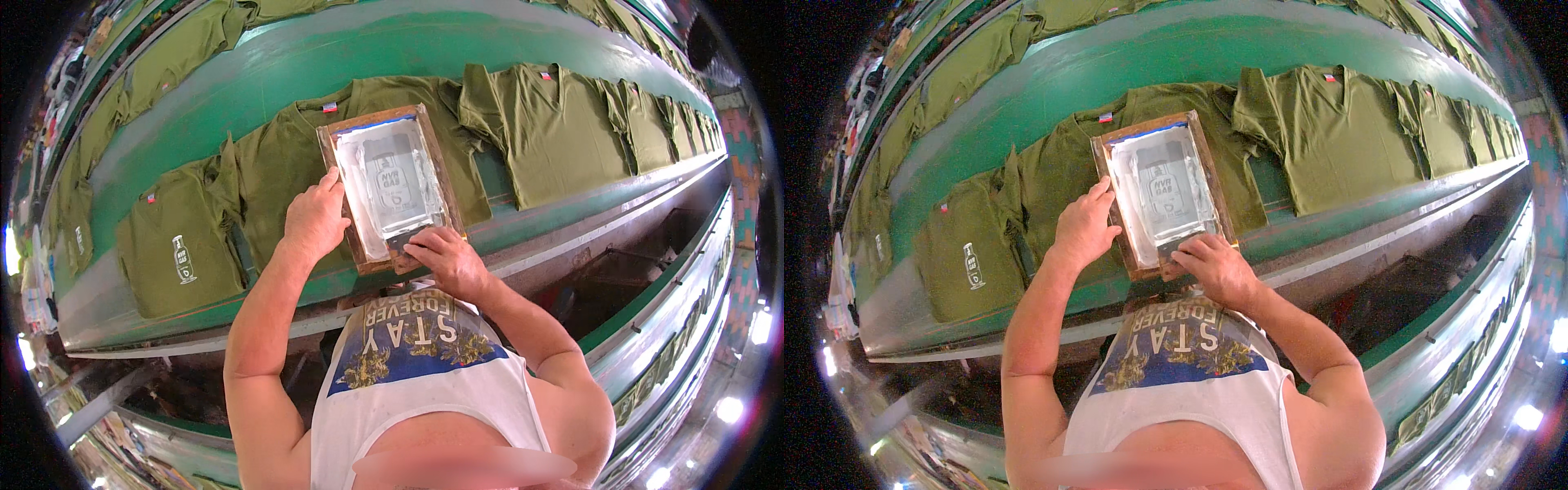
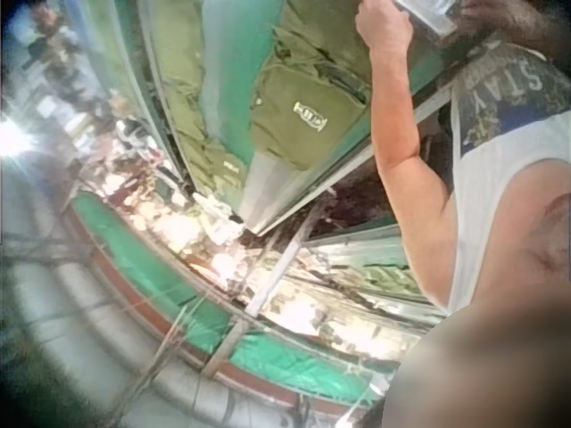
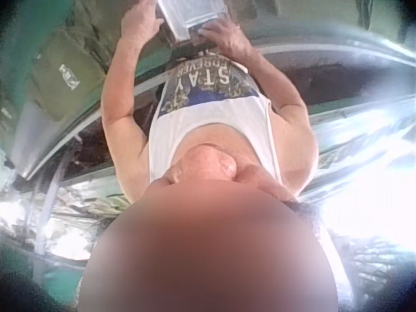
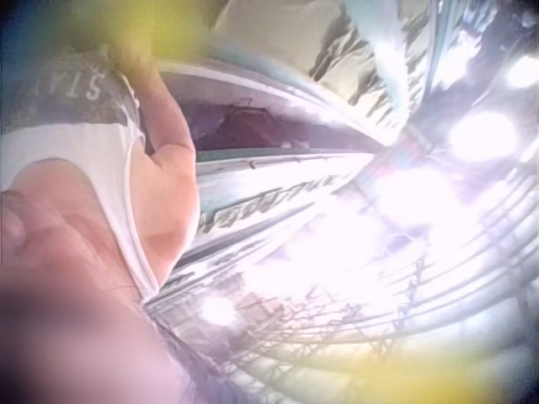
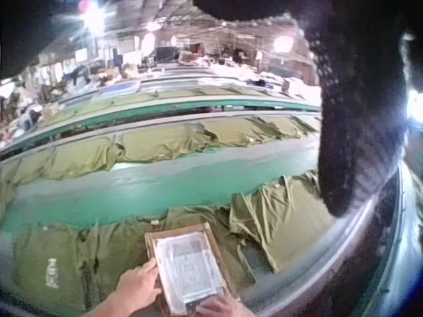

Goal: The person repeatedly screen prints a white logo onto olive green t-shirts laid out on a green workbench. They use a wooden screen printing frame and a squeegee to apply white ink, then lift the screen to reveal the printed design. The person folds each printed shirt and places it aside before moving to the next shirt.

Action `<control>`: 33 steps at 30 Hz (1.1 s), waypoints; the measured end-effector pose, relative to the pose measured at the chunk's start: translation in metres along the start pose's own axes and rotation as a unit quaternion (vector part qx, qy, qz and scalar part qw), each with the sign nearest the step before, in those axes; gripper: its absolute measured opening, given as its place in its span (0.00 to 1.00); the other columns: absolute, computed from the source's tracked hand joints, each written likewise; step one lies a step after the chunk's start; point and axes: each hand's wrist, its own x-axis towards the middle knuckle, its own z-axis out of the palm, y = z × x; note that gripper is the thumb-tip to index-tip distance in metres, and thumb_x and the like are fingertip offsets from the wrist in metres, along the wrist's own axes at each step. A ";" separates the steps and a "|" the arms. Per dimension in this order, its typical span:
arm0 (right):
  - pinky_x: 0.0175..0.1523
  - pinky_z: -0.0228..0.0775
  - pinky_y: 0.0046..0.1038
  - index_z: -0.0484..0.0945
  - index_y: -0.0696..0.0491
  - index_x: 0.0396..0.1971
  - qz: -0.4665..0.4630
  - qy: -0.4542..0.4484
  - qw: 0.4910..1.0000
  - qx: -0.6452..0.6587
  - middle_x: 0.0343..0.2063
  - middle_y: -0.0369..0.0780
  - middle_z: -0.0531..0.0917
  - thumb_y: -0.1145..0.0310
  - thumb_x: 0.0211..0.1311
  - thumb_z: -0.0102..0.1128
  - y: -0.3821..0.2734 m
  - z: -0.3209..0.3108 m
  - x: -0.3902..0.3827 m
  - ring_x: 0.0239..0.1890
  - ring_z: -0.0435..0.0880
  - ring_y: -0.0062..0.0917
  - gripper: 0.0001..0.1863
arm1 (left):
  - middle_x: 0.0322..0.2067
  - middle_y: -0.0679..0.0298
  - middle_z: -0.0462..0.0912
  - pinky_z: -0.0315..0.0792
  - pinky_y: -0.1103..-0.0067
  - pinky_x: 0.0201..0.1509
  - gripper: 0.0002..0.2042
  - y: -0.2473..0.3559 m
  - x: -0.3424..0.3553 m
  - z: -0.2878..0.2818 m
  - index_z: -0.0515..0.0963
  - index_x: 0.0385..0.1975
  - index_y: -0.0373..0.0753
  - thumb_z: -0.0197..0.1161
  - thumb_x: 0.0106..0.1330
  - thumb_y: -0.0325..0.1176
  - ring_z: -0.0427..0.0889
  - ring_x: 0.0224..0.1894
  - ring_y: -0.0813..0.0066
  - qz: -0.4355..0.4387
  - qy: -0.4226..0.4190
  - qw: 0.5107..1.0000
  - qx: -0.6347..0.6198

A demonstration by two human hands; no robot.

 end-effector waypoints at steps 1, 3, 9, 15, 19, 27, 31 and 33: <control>0.69 0.76 0.47 0.85 0.54 0.61 0.002 -0.003 1.000 -0.011 0.56 0.43 0.84 0.77 0.57 0.65 0.004 0.005 0.001 0.63 0.83 0.46 0.28 | 0.80 0.55 0.71 0.82 0.59 0.70 0.32 0.000 0.001 -0.001 0.80 0.66 0.33 0.84 0.62 0.35 0.84 0.68 0.50 -0.001 -0.002 1.000 -0.002; 0.70 0.76 0.47 0.85 0.54 0.62 -0.006 0.021 1.000 -0.019 0.57 0.43 0.84 0.77 0.57 0.65 0.011 0.014 0.005 0.65 0.82 0.46 0.28 | 0.80 0.54 0.72 0.83 0.59 0.68 0.32 0.001 0.001 -0.003 0.80 0.64 0.33 0.84 0.61 0.34 0.85 0.67 0.50 -0.003 -0.006 1.000 -0.001; 0.69 0.78 0.46 0.87 0.53 0.60 -0.010 0.043 0.999 -0.031 0.58 0.43 0.86 0.84 0.51 0.66 0.058 0.013 0.070 0.62 0.84 0.46 0.32 | 0.77 0.50 0.75 0.84 0.58 0.65 0.31 0.005 0.004 -0.005 0.81 0.61 0.33 0.86 0.57 0.32 0.87 0.65 0.51 0.001 -0.007 1.000 0.021; 0.68 0.79 0.46 0.89 0.53 0.58 0.028 0.027 0.998 -0.058 0.55 0.44 0.89 0.83 0.59 0.62 0.085 -0.003 0.139 0.61 0.85 0.47 0.25 | 0.77 0.51 0.75 0.84 0.58 0.65 0.34 0.005 0.003 -0.003 0.80 0.64 0.33 0.85 0.57 0.32 0.87 0.63 0.49 0.004 0.011 1.000 0.015; 0.68 0.79 0.47 0.89 0.54 0.56 0.027 -0.018 0.999 -0.030 0.53 0.46 0.90 0.83 0.60 0.62 0.094 -0.020 0.161 0.61 0.86 0.49 0.23 | 0.77 0.51 0.74 0.85 0.58 0.65 0.36 0.005 0.005 0.000 0.79 0.67 0.32 0.85 0.57 0.32 0.88 0.63 0.49 -0.004 0.000 1.000 0.014; 0.68 0.78 0.46 0.88 0.53 0.56 -0.009 0.008 0.997 -0.080 0.53 0.44 0.89 0.83 0.58 0.63 0.097 -0.015 0.159 0.60 0.86 0.46 0.25 | 0.76 0.49 0.75 0.85 0.58 0.64 0.37 0.004 0.003 0.005 0.78 0.66 0.31 0.86 0.55 0.30 0.88 0.63 0.49 -0.004 0.033 0.999 -0.012; 0.68 0.78 0.45 0.88 0.52 0.57 -0.027 -0.020 0.996 -0.083 0.52 0.43 0.88 0.81 0.57 0.66 0.077 -0.012 0.125 0.58 0.86 0.45 0.25 | 0.77 0.50 0.74 0.85 0.58 0.64 0.34 0.006 0.004 0.003 0.80 0.63 0.31 0.86 0.54 0.28 0.88 0.63 0.48 -0.008 0.015 1.000 -0.019; 0.67 0.78 0.44 0.88 0.52 0.55 -0.032 -0.020 0.997 -0.065 0.52 0.42 0.88 0.80 0.54 0.69 0.064 -0.009 0.104 0.58 0.86 0.43 0.25 | 0.78 0.50 0.73 0.85 0.57 0.63 0.32 0.006 0.004 0.002 0.81 0.61 0.31 0.86 0.55 0.28 0.87 0.64 0.48 -0.009 0.014 1.000 -0.016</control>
